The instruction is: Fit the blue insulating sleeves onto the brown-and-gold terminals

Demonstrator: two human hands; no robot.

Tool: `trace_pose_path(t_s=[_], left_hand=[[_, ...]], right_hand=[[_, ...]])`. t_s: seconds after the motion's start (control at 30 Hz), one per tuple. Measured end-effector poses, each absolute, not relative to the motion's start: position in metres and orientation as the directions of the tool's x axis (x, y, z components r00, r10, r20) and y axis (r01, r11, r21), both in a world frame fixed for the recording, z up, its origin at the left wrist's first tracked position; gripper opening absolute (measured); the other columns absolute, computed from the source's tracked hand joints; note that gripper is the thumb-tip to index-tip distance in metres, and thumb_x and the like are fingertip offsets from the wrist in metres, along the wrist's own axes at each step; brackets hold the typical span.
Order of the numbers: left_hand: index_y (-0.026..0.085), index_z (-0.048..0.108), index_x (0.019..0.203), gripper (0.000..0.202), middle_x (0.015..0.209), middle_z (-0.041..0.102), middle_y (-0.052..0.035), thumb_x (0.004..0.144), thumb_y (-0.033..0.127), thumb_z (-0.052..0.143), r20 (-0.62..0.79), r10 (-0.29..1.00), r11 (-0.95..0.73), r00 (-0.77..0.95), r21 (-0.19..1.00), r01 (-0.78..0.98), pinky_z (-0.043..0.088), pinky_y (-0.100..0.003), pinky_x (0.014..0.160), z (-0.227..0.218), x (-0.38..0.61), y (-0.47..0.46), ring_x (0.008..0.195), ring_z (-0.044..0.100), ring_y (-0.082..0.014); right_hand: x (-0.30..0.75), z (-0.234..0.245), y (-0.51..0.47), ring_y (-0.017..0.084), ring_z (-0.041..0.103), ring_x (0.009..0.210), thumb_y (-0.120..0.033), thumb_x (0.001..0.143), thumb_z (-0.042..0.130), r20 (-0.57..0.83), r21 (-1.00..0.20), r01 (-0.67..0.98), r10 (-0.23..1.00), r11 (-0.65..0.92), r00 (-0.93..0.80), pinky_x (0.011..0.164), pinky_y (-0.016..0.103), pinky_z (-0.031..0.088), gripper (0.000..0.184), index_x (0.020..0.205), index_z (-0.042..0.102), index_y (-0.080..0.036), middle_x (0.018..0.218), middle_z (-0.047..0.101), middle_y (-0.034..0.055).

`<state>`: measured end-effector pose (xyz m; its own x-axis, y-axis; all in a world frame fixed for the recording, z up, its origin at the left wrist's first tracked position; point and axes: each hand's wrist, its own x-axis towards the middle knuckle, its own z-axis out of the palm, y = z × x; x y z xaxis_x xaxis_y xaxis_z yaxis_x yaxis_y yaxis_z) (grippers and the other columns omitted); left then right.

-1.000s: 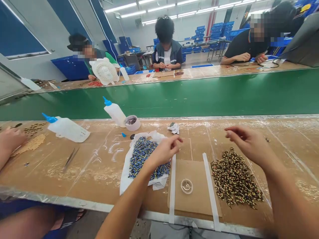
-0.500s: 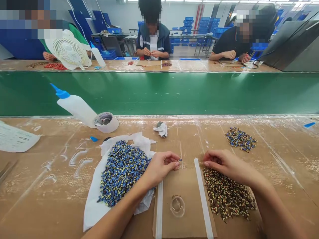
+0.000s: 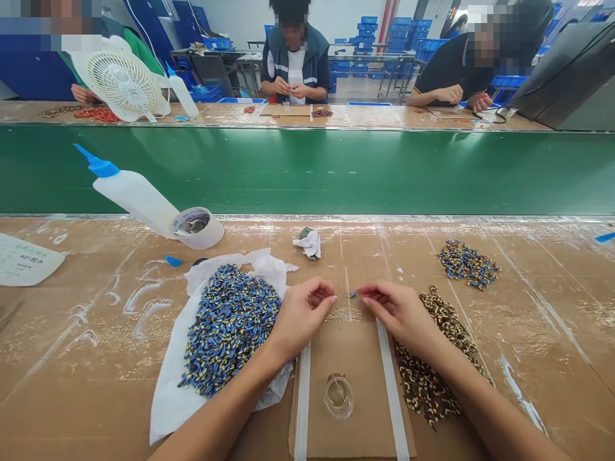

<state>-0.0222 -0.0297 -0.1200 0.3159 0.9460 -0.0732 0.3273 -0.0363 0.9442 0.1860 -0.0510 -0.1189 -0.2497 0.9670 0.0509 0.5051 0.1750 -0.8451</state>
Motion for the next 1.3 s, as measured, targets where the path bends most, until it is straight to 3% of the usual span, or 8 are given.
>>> trace_pose_path(t_s=[0.13,0.27,0.47,0.63,0.97,1.07,1.17,1.3], left_hand=[[0.016,0.062,0.081,0.008,0.074,0.062,-0.0004,0.085,0.017,0.054,0.022,0.924,-0.223,0.382,0.842,0.491,0.042,-0.025,0.064,-0.120,-0.022,-0.031,0.067,0.055,-0.0131],[0.016,0.061,0.082,0.010,0.075,0.061,-0.0004,0.086,0.014,0.052,0.031,0.914,-0.262,0.405,0.808,0.528,0.041,-0.025,0.065,-0.119,-0.020,-0.032,0.067,0.053,-0.0131],[0.016,0.061,0.087,0.009,0.082,0.062,-0.0020,0.087,0.013,0.053,0.044,0.895,-0.311,0.444,0.777,0.548,0.042,-0.026,0.067,-0.119,-0.022,-0.032,0.072,0.055,-0.0140],[0.019,0.063,0.104,0.018,0.093,0.059,-0.0043,0.090,0.017,0.052,0.085,0.855,-0.422,0.512,0.688,0.590,0.044,-0.028,0.073,-0.125,-0.021,-0.034,0.081,0.056,-0.0164],[0.017,0.056,0.088,0.014,0.093,0.057,-0.0066,0.093,0.014,0.043,0.093,0.801,-0.590,0.592,0.290,0.753,0.043,-0.031,0.073,-0.123,-0.013,-0.041,0.085,0.054,-0.0208],[0.016,0.055,0.085,0.013,0.088,0.060,-0.0064,0.092,0.013,0.044,0.098,0.794,-0.593,0.600,0.339,0.730,0.042,-0.031,0.071,-0.121,-0.021,-0.040,0.082,0.055,-0.0209],[0.016,0.054,0.081,0.010,0.082,0.062,-0.0038,0.089,0.012,0.050,0.109,0.841,-0.498,0.531,0.540,0.679,0.042,-0.029,0.069,-0.119,-0.027,-0.037,0.078,0.057,-0.0182],[0.016,0.053,0.073,0.013,0.078,0.064,-0.0012,0.084,0.010,0.056,0.099,0.898,-0.367,0.430,0.709,0.603,0.041,-0.027,0.069,-0.116,-0.029,-0.034,0.076,0.058,-0.0161]], right_hand=[[0.193,-0.119,-0.048,0.019,0.062,0.081,-0.018,0.089,0.052,0.071,-0.728,0.642,0.958,0.240,-0.278,0.075,0.034,0.049,0.022,0.107,0.063,-0.020,0.091,0.066,0.0064],[0.182,-0.127,-0.045,0.020,0.060,0.088,-0.017,0.092,0.048,0.077,-0.612,0.733,0.946,0.295,-0.316,0.078,0.034,0.048,0.028,0.117,0.058,-0.022,0.099,0.059,0.0080],[0.171,-0.131,-0.041,0.020,0.058,0.082,-0.018,0.093,0.045,0.081,-0.457,0.824,0.938,0.335,-0.337,0.072,0.031,0.044,0.014,0.087,0.058,-0.021,0.090,0.059,0.0053],[0.176,-0.123,-0.044,0.019,0.059,0.082,-0.016,0.094,0.043,0.095,-0.543,0.765,0.931,0.346,-0.353,0.072,0.031,0.044,0.014,0.092,0.056,-0.020,0.092,0.062,0.0061],[0.198,-0.105,-0.044,0.018,0.060,0.075,-0.026,0.094,0.046,0.064,-0.693,0.675,0.954,0.253,-0.292,0.068,0.031,0.045,0.017,0.096,0.062,-0.020,0.087,0.068,0.0046],[0.201,-0.101,-0.048,0.018,0.059,0.075,-0.027,0.094,0.047,0.052,-0.718,0.655,0.957,0.234,-0.285,0.069,0.031,0.045,0.016,0.095,0.062,-0.020,0.086,0.067,0.0040],[0.197,-0.095,-0.055,0.016,0.058,0.074,-0.030,0.095,0.047,0.006,-0.770,0.602,0.946,0.211,-0.324,0.068,0.030,0.044,0.017,0.092,0.061,-0.021,0.083,0.066,0.0023],[0.180,-0.088,-0.071,0.015,0.057,0.077,-0.029,0.095,0.049,-0.089,-0.837,0.494,0.831,0.237,-0.550,0.071,0.028,0.044,0.015,0.091,0.062,-0.022,0.083,0.065,0.0006]])
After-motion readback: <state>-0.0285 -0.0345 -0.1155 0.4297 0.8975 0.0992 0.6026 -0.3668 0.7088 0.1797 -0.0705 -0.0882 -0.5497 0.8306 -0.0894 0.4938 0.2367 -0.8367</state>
